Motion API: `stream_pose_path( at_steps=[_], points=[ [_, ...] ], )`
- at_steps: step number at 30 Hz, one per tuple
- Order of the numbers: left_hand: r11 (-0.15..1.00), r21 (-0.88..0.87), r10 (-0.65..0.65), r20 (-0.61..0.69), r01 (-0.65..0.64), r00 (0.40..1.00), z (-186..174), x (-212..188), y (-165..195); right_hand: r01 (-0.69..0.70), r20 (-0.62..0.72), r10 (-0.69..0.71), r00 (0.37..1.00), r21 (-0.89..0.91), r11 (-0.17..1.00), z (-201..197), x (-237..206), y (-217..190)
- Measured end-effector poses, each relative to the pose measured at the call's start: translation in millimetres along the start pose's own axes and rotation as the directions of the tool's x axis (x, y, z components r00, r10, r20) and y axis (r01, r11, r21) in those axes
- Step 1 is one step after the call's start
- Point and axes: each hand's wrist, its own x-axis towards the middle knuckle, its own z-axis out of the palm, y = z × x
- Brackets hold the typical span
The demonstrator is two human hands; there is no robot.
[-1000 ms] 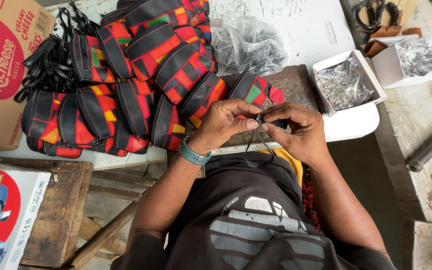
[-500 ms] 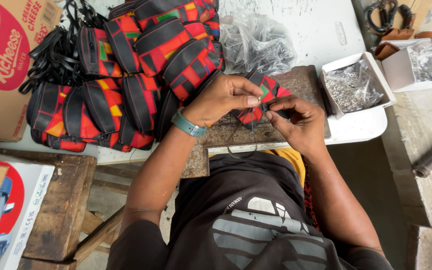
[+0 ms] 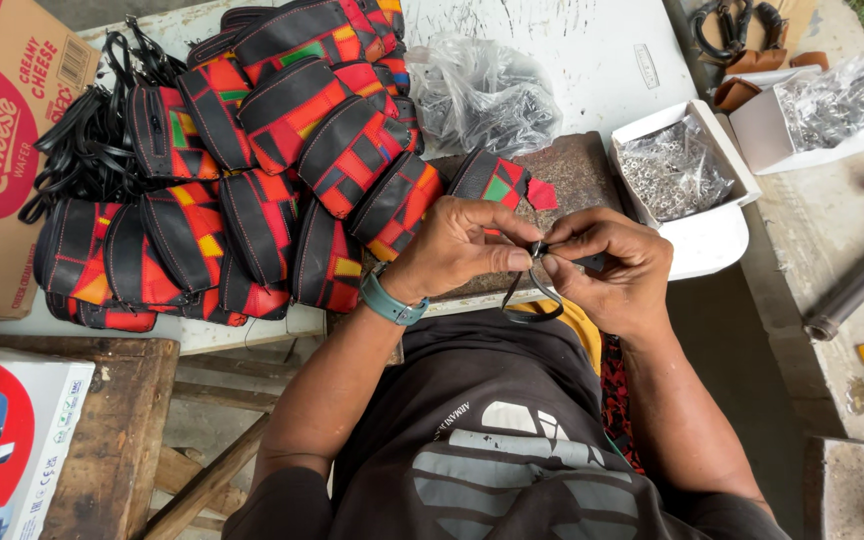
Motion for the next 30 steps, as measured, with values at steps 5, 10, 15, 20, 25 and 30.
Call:
stream_pose_path(
  at_steps=[5, 10, 15, 20, 25, 30],
  points=[
    [0.996, 0.032, 0.087, -0.016, -0.087, 0.996, 9, -1, 0, -0.087, 0.005, 0.086, 0.996, 0.100, 0.991, -1, 1, 1],
    [0.991, 0.085, 0.108, -0.082, -0.101, 0.991, 10, -1, 3, -0.011, 0.041, 0.014, 0.999, -0.073, 0.997, 0, 9, -9],
    [0.994, 0.075, 0.079, -0.059, -0.074, 0.995, 11, -5, 16, -0.151, 0.046, 0.149, 0.988, 0.062, 0.987, 0, 9, -17],
    [0.938, 0.306, 0.174, -0.010, -0.163, 0.985, 13, -8, 22, -0.172, 0.052, 0.170, 0.984, 0.048, 0.984, 3, 6, -13],
    [0.913, 0.373, 0.211, -0.083, -0.166, 0.974, 18, -2, 23, -0.060, 0.054, 0.066, 0.996, -0.106, 0.992, 1, 3, -11],
    [0.943, 0.280, 0.221, -0.125, -0.179, 0.967, 20, -3, 21, -0.136, -0.036, 0.143, 0.989, 0.164, 0.977, -2, 2, -12]
  ],
)
